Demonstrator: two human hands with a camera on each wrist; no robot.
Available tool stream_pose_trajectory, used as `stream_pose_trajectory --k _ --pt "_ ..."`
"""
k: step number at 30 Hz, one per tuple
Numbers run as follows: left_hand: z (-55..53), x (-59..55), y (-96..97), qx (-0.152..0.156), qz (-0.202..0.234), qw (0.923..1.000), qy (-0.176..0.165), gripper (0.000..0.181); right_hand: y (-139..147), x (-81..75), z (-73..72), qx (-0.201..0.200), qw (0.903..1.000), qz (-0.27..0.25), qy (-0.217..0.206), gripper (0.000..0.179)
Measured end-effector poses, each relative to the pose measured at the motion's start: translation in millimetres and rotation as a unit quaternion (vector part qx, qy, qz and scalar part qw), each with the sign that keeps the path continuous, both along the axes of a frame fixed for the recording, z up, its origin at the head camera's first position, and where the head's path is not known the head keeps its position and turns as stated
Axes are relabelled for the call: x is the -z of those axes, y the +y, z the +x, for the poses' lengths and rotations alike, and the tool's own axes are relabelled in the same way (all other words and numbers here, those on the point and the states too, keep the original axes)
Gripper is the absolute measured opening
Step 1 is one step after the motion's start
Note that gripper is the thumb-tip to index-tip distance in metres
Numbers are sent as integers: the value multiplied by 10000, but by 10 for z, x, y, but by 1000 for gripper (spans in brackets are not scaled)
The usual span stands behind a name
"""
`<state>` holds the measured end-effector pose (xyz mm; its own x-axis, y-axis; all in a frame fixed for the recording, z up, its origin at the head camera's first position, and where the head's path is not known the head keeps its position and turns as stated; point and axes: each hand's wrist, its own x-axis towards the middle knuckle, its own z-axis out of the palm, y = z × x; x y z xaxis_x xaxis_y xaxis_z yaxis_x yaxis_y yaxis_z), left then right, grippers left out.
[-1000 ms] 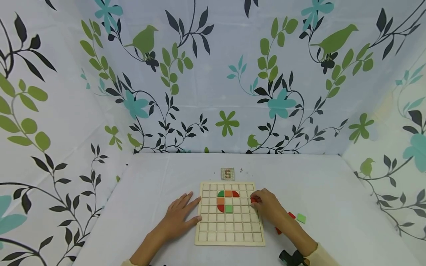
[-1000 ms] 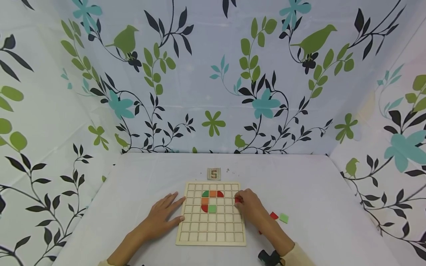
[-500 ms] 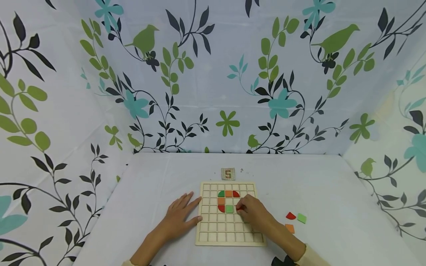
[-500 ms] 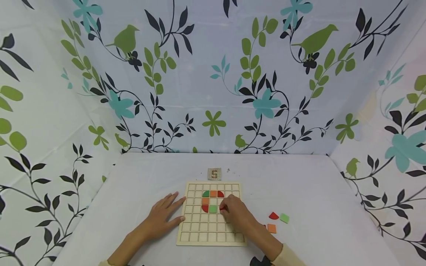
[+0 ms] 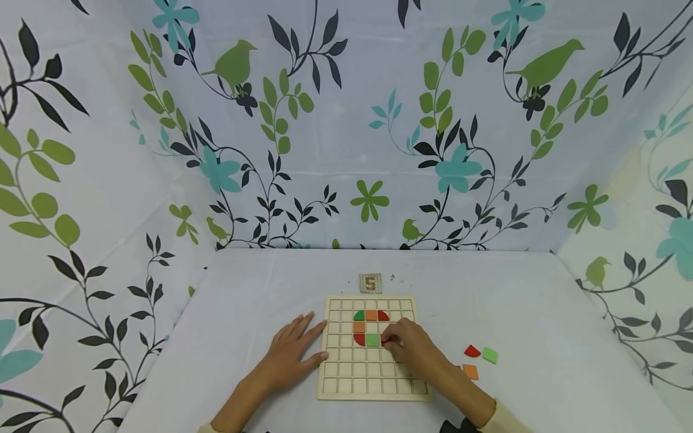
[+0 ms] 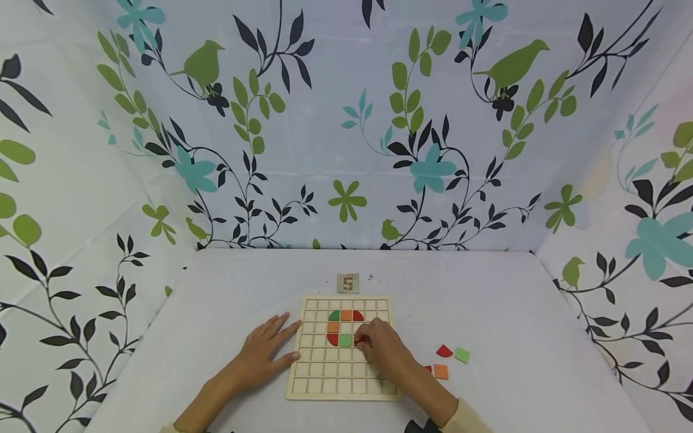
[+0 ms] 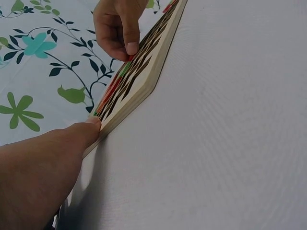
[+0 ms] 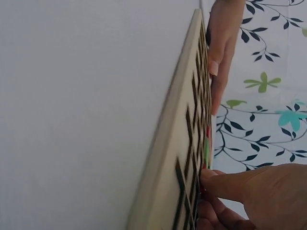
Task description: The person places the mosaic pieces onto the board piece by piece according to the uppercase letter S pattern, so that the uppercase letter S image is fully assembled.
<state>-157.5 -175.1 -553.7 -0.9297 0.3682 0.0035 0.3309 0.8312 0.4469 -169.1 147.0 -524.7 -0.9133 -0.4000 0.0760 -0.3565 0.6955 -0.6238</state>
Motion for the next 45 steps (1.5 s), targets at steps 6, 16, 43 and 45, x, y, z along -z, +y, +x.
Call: stream_pose_trajectory --k 6,16,43,45 --pt "7 -13 -7 -22 0 10000 15 72 -14 26 -34 -142 9999 22 57 5" --pt "19 -24 -11 -22 11 10000 -16 72 -2 11 12 -290 9993 174 178 7" --pt "-3 5 -3 20 18 10000 -34 72 1599 -213 334 1615 9868 67 -102 52" --pt "-7 10 -8 20 -15 10000 -32 72 1679 -154 362 1650 9857 53 -346 55"
